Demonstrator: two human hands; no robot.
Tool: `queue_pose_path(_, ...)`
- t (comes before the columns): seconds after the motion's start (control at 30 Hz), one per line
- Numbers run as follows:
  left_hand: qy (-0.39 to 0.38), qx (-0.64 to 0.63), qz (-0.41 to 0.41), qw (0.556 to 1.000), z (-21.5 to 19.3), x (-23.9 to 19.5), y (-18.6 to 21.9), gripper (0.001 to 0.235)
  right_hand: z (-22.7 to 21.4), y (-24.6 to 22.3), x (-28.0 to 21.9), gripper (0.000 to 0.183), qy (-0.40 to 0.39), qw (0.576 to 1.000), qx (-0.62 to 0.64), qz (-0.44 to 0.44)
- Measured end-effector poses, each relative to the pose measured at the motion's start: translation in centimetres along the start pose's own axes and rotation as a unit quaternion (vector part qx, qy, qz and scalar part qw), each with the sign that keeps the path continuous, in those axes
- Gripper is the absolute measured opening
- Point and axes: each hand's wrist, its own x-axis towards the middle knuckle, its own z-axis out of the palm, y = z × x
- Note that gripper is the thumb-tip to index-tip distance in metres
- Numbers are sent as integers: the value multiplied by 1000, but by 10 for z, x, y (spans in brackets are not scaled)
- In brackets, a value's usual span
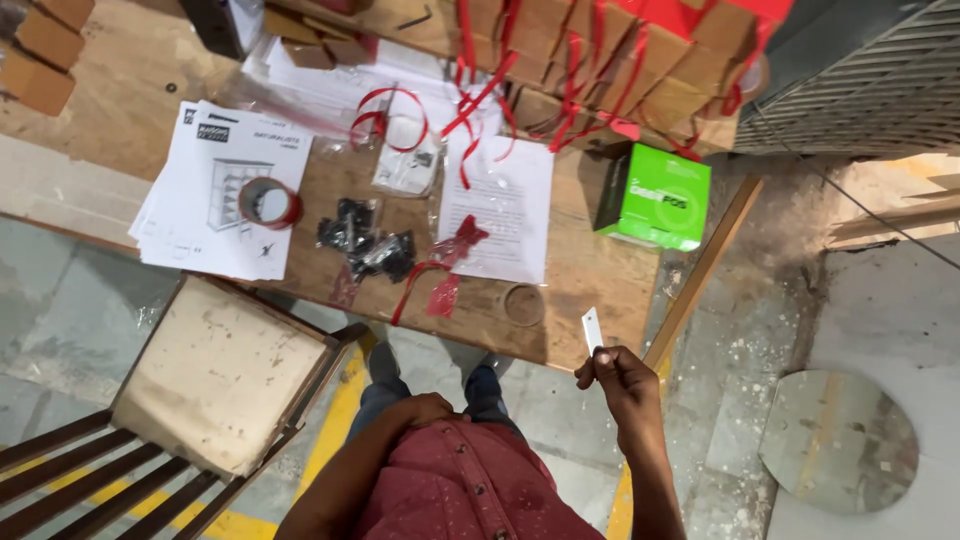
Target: Packing and wrapping a small box with a red ribbon and red adhesive tape at a packing station.
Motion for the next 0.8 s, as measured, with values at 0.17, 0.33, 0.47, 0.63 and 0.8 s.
queue_pose_path(0.17, -27, -17, 1, 999, 5, 1, -73, 69, 67, 1, -12, 25, -15, 999, -30, -7)
queue_pose_path(0.33, -56, -42, 15, 997, 21, 2, -122, 61, 141, 10, -38, 19, -40, 999, -24, -16)
queue_pose_path(0.47, -72, -61, 29, 995, 44, 29, -161, 58, 187, -9, -69, 18, -78, 996, -32, 22)
queue_pose_path(0.63, -43, 18, 30, 998, 48, 50, -163, 55, 207, -17, -73, 21, -102, 991, -85, 31)
queue_pose_path(0.8, 14, -142, -32, 989, 54, 64, -172, 53, 208, -29, -57, 23, -75, 988, -138, 1)
